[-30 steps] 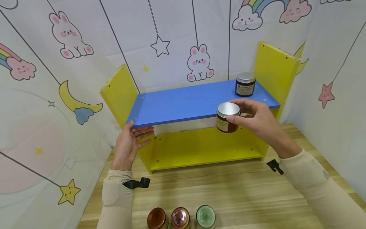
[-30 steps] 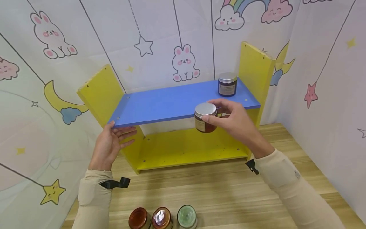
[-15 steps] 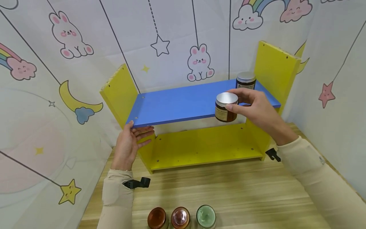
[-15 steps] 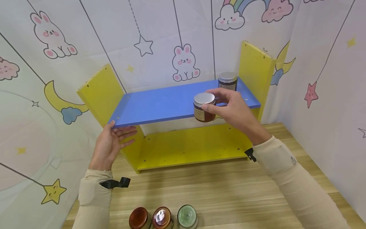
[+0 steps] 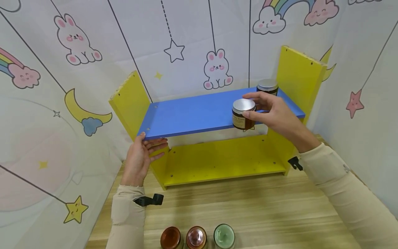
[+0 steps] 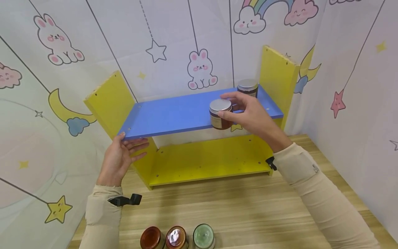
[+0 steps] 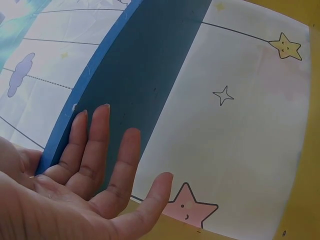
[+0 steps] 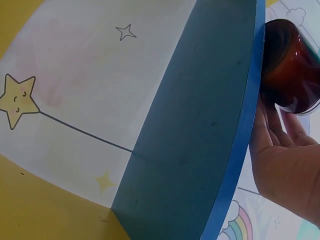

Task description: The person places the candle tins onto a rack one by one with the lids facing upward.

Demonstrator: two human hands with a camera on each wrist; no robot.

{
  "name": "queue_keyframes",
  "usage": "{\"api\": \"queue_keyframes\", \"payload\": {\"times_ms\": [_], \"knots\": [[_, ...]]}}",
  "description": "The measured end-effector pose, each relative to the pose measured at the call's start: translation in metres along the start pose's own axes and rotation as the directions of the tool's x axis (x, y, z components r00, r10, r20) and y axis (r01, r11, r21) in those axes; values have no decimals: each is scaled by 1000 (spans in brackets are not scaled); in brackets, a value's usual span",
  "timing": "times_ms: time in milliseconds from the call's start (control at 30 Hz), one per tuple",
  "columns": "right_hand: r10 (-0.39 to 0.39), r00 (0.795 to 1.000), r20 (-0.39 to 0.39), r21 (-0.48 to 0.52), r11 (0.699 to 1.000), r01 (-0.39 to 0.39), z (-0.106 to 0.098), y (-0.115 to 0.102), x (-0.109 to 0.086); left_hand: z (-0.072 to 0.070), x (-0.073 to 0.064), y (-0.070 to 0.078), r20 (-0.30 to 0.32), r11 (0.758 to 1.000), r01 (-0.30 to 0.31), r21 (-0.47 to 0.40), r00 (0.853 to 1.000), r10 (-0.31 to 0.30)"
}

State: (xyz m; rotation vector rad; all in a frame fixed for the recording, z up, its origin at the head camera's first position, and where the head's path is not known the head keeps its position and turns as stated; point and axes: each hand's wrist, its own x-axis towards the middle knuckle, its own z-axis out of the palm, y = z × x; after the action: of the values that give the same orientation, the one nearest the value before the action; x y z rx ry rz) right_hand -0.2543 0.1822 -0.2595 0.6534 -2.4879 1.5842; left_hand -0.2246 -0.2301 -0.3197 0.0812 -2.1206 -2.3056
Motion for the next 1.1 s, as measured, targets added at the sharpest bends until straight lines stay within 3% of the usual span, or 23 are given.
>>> {"api": "queue_keyframes", "payload": {"times_ms": [333,533,733,1100], "knots": [[24,999,-37,-112,993,-28,12,-5,4,0,-1,-1,-6,1000,1,-6,1000,-1],[46,996,-75,-183,981,-59,7,-14,8,0,0,-2,0,1000,-2,-6,1000,2],[94,996,6,-241,966,-90,-7,-23,16,0,-1,-1,9,1000,-6,-11,1000,6],[119,977,176,-290,955,-64,-26,-31,38,-1,1,-1,5,1000,-2,-14,1000,2]]}}
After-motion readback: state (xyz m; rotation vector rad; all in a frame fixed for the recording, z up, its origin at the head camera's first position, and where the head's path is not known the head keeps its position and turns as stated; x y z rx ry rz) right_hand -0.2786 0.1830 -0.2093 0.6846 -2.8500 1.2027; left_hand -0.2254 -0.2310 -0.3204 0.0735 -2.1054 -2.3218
